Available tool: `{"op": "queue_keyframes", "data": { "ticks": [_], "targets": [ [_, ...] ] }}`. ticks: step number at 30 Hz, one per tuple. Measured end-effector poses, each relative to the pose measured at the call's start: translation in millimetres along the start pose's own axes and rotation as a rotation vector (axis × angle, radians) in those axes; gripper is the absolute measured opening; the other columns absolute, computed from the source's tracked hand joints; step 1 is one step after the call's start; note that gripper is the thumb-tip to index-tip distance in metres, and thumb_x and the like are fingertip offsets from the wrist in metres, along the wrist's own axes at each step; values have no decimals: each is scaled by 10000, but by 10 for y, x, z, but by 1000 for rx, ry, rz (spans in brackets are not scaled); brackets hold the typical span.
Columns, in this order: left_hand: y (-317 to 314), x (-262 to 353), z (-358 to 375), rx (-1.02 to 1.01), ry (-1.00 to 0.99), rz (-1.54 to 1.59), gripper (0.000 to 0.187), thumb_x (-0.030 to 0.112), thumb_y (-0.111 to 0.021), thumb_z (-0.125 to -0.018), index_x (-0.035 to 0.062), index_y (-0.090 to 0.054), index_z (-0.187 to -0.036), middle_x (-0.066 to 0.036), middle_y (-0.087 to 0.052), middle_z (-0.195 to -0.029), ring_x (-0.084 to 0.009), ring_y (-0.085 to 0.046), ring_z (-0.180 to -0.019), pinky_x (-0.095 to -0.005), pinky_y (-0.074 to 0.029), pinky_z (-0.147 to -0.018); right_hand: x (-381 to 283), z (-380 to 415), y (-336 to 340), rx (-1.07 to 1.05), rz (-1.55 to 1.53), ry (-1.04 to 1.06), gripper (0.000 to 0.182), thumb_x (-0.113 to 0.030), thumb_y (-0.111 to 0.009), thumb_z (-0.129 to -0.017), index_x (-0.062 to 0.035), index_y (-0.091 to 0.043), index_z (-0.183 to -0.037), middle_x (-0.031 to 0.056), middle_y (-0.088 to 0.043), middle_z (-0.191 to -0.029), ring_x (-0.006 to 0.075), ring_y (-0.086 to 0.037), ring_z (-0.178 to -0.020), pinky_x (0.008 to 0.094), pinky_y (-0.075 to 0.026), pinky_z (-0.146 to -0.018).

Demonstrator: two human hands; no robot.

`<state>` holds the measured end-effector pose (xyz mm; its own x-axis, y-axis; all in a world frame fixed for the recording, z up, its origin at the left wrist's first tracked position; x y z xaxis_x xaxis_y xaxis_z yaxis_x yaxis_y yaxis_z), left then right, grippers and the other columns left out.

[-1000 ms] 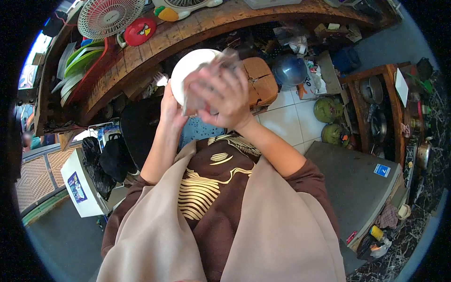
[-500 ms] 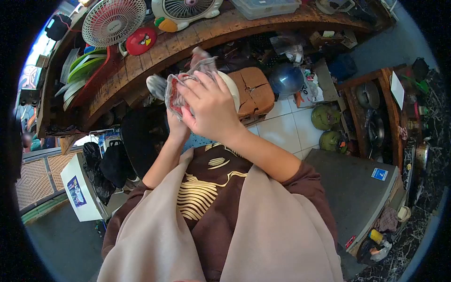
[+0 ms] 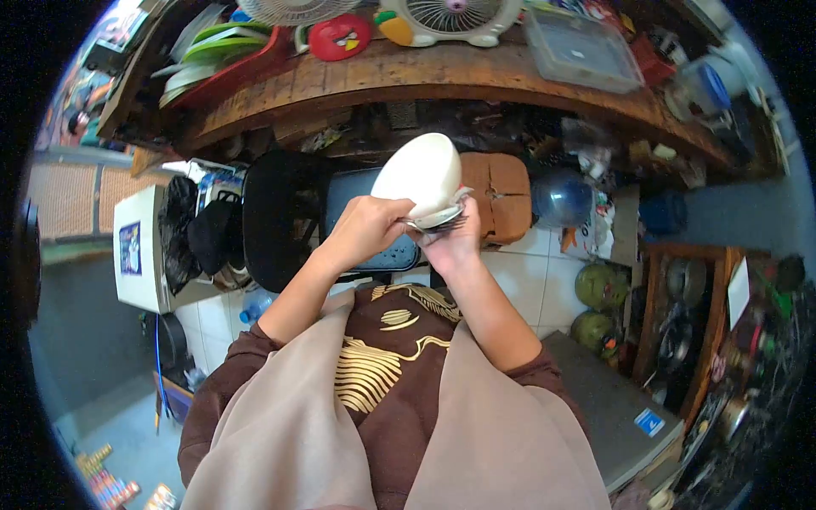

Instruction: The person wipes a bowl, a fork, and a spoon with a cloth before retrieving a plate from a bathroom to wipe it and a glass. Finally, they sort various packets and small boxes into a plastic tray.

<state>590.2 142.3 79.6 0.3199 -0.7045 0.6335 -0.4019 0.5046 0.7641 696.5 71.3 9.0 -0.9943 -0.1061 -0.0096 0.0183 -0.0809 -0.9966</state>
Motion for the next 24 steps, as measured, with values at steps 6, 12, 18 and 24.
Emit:
{"op": "queue_keyframes", "data": {
  "ticks": [6, 12, 18, 24],
  "targets": [
    [118, -160, 232, 12, 74, 72, 117, 37, -590, -693, 44, -567, -807, -128, -579, -721, -317, -563, -665, -363, -440, -557, -351, -242, -16, 452, 519, 115, 531, -495, -312, -847, -100, -460, -1171, 63, -536, -1108, 213, -515, -1009, 380, -429, -851],
    [515, -445, 509, 69, 106, -250, 180, -7, -570, -629, 88, -592, -780, -59, -602, -728, -242, -591, -656, -322, -459, -553, -146, -672, -187, 467, 777, -217, 539, -281, -582, -744, -57, -405, -1200, 114, -528, -1081, 186, -534, -942, 313, -451, -789],
    [1167, -949, 909, 366, 239, -185, 222, -61, -542, -638, 91, -620, -780, -41, -602, -784, -228, -602, -660, -278, -482, -582, 298, -1539, -243, 68, 1679, 107, 555, -74, -579, -719, 18, -361, -1220, 92, -504, -1090, 194, -499, -1003, 296, -378, -879],
    [2089, -1608, 1034, 459, 274, 201, 198, -100, -504, -688, -7, -582, -845, -58, -584, -841, -128, -559, -793, -256, -452, -688, 658, -2304, -1402, -525, 2112, 602, 435, -257, -741, -619, -77, -551, -967, 105, -546, -958, 280, -557, -877, 319, -451, -751]
  ]
}}
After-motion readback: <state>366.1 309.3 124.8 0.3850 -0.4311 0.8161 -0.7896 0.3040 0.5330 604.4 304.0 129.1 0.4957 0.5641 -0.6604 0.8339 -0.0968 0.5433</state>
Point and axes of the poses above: each hand's wrist, its own z-axis away from the middle knuckle, its own y-axis out of the back of the hand, x = y × z, the point moved 3 cm from there along -z, towards the middle knuckle
